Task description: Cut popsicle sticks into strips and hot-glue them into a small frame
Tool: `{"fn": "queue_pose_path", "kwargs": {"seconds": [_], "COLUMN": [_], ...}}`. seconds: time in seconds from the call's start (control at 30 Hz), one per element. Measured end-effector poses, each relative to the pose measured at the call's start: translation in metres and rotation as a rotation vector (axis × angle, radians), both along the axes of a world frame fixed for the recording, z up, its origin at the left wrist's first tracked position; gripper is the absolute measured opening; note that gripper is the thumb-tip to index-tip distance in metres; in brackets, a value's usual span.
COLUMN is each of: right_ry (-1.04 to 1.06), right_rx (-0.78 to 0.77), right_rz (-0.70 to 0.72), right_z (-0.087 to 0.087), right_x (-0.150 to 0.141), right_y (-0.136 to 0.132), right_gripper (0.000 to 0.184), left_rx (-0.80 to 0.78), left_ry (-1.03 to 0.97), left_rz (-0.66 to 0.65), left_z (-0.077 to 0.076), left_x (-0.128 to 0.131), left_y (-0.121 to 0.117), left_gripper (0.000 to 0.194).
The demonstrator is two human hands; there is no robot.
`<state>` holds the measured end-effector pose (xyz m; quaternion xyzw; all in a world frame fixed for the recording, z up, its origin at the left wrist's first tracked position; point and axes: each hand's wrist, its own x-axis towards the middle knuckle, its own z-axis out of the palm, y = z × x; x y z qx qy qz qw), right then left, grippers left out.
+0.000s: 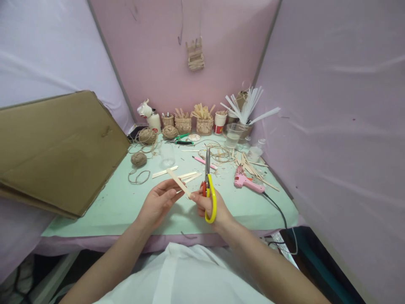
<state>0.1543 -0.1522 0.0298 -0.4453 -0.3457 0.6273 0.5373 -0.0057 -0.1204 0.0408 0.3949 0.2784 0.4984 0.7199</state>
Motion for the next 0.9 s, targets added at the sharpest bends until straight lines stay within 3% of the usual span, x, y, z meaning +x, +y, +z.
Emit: {"fn": "queue_pose_path", "kwargs": {"seconds": [0.23,0.33,0.4,0.47,0.57,0.63,0.7,0.8,0.9], "right_ry": [0.107,0.015,-0.155,-0.388,-0.735,-0.925,-1.040,-1.116,-1.171], "right_rx": [-0.054,-0.072,-0.048,0.032,0.155,0.149,0.119,0.090,0.091], "right_rz": [0.037,0.034,0.000,-0.068,-0.196,-0.241,-0.256,-0.259,-0.265], "right_z": [-0.009,-0.005,-0.002,0.000,-0.002,-0.008,-0.015,-0.024,-0.029], "right_x": [-0.014,-0.014,-0.008,0.004,0.028,0.042,0.052,0.058,0.058], "right_y": [-0.002,-0.001,0.002,0.006,0.012,0.013,0.013,0.012,0.012], "right_gripper": [0.044,0.044,0.042,0.040,0.037,0.034,0.033,0.032,0.029], "left_rx": [-0.027,0.033,0.111,0.271,0.556,0.728,0.797,0.787,0.734], "left_ry": [0.040,0.110,0.219,0.437,0.985,1.372,1.703,1.941,1.965], "left_rz": [0.100,0.124,0.158,0.224,0.313,0.260,0.169,0.056,0.005], "left_z": [-0.006,-0.005,0.002,0.014,0.032,0.037,0.036,0.028,0.021], "left_x": [0.007,0.002,-0.010,-0.026,-0.045,-0.048,-0.042,-0.028,-0.023], "left_y": [-0.002,0.001,0.012,0.031,0.067,0.088,0.101,0.110,0.110], "left_gripper": [0.015,0.016,0.020,0.024,0.020,0.016,0.020,0.025,0.023]}}
